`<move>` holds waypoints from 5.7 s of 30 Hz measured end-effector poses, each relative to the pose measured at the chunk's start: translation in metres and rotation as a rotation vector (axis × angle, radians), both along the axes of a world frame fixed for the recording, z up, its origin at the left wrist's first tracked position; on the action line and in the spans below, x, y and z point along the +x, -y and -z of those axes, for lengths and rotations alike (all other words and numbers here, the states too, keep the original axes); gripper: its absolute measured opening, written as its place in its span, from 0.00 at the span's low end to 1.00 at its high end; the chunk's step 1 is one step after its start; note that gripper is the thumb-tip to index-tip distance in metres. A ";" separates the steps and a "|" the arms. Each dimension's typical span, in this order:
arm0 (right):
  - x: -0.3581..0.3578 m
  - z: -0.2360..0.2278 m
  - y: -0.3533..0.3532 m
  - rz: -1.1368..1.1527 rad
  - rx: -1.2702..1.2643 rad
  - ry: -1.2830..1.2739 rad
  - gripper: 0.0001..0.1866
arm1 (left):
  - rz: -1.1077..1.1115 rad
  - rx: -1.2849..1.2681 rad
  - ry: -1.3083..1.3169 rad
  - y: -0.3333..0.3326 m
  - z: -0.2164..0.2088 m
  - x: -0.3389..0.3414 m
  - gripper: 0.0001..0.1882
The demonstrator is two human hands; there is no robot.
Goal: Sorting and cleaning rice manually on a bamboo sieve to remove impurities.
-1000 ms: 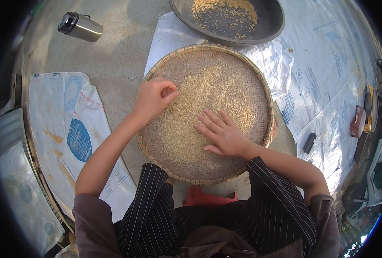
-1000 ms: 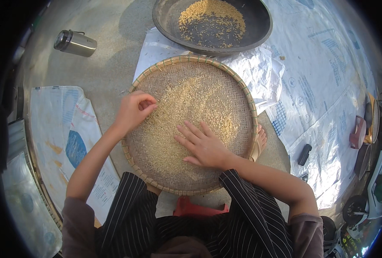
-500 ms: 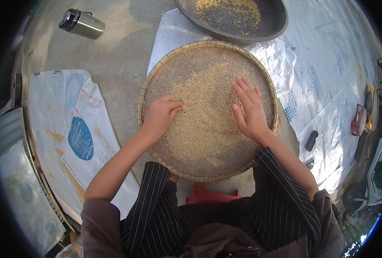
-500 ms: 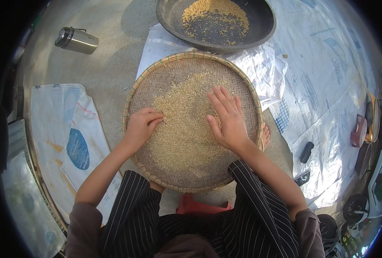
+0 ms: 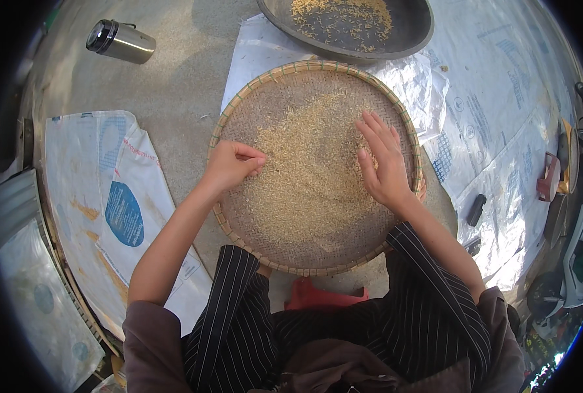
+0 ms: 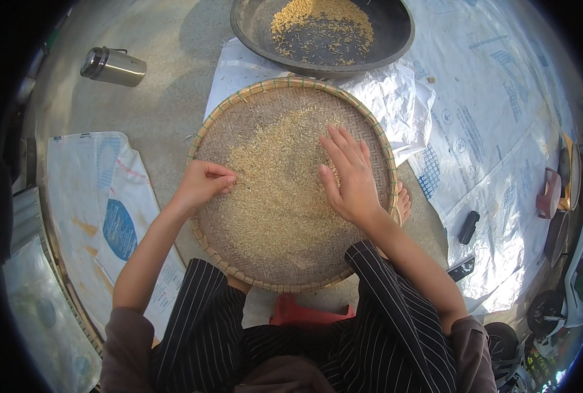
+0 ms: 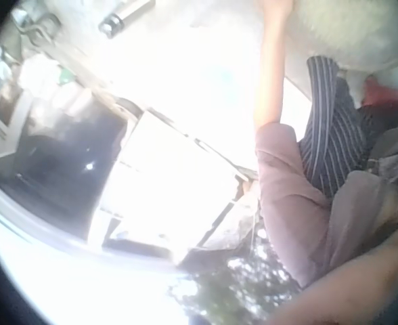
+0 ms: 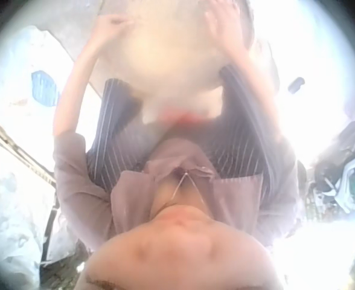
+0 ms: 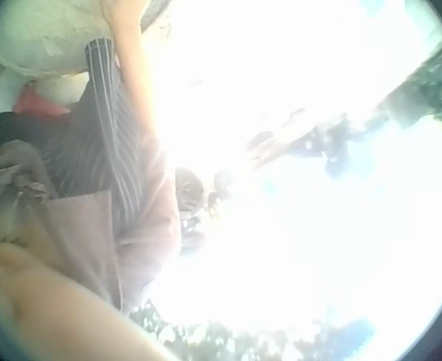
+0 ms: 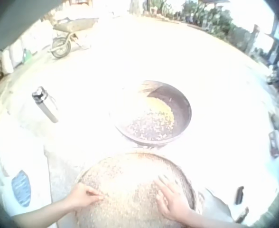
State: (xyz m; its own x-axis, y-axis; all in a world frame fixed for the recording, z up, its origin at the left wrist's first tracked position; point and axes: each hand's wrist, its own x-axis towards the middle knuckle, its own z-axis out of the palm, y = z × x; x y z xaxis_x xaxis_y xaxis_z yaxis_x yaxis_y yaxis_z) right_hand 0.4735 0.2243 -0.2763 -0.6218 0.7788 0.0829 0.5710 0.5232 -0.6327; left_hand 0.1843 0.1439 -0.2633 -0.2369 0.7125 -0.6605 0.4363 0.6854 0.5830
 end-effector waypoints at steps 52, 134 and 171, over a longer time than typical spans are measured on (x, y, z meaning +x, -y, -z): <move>0.004 0.037 -0.010 0.009 0.019 -0.009 0.18 | 0.302 0.175 -0.218 -0.019 0.017 -0.002 0.05; 0.121 0.080 -0.011 -1.096 0.160 0.108 0.36 | 0.576 0.783 -0.526 -0.071 0.055 0.147 0.22; 0.119 0.064 -0.066 0.103 0.046 -0.110 0.23 | 1.039 0.647 -0.626 -0.045 0.093 0.155 0.43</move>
State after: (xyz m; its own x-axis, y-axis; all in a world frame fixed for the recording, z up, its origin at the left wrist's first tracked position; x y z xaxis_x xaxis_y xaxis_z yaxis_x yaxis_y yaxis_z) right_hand 0.5929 0.2900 -0.3399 -0.5237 0.8319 0.1833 0.5517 0.4952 -0.6711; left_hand 0.3397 0.1886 -0.3564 0.4569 0.8804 -0.1271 0.8826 -0.4309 0.1881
